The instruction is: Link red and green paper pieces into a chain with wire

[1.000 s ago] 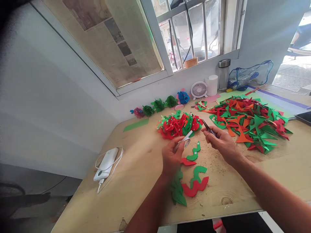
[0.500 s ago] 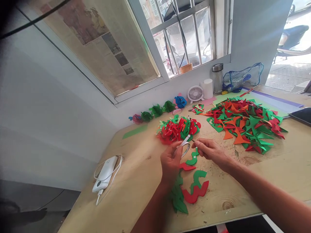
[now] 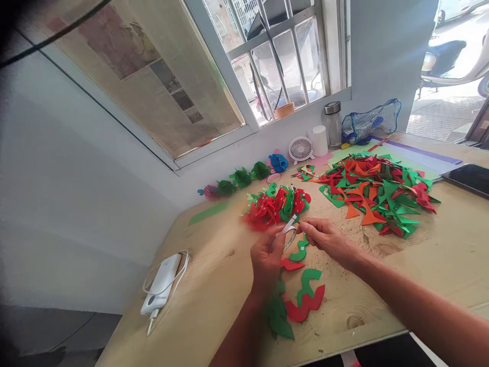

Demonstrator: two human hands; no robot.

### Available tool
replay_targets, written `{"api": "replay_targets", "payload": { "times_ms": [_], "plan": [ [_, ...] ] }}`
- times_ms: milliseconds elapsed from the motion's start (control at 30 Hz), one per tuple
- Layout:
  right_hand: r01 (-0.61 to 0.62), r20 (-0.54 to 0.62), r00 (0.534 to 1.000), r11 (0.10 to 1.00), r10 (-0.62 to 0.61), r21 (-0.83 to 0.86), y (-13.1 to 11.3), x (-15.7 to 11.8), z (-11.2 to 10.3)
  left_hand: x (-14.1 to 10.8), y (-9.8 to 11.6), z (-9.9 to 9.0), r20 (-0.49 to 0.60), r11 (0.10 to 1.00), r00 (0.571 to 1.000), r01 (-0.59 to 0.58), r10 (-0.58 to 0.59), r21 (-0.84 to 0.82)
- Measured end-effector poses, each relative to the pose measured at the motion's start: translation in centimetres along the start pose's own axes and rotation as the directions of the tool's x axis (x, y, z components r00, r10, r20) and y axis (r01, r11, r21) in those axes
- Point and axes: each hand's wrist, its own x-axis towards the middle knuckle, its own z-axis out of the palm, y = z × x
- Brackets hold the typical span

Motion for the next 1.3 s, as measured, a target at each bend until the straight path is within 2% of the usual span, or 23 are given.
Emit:
{"api": "replay_targets", "payload": {
  "times_ms": [567,967,1200,1300],
  "plan": [
    [0.031,-0.057,0.998,0.998,-0.035,-0.059,0.3,0.0,0.1,-0.1,-0.2,0.1,0.04,0.999,0.999,0.021,-0.019,-0.028],
    [0.138,-0.033,0.988,0.961,-0.15,-0.238,-0.7,-0.2,0.3,0.0,-0.3,0.1,-0.023,0.998,0.999,0.037,-0.038,-0.05],
    [0.113,-0.097,0.985,0.952,-0.146,-0.284,-0.6,-0.2,0.1,0.0,-0.3,-0.1,-0.067,0.999,0.997,0.036,-0.038,-0.04],
    [0.116,-0.077,0.987,0.951,-0.144,-0.287,-0.6,-0.2,0.1,0.0,-0.5,-0.2,-0.073,0.997,0.996,0.05,-0.054,-0.059]
  ]
}}
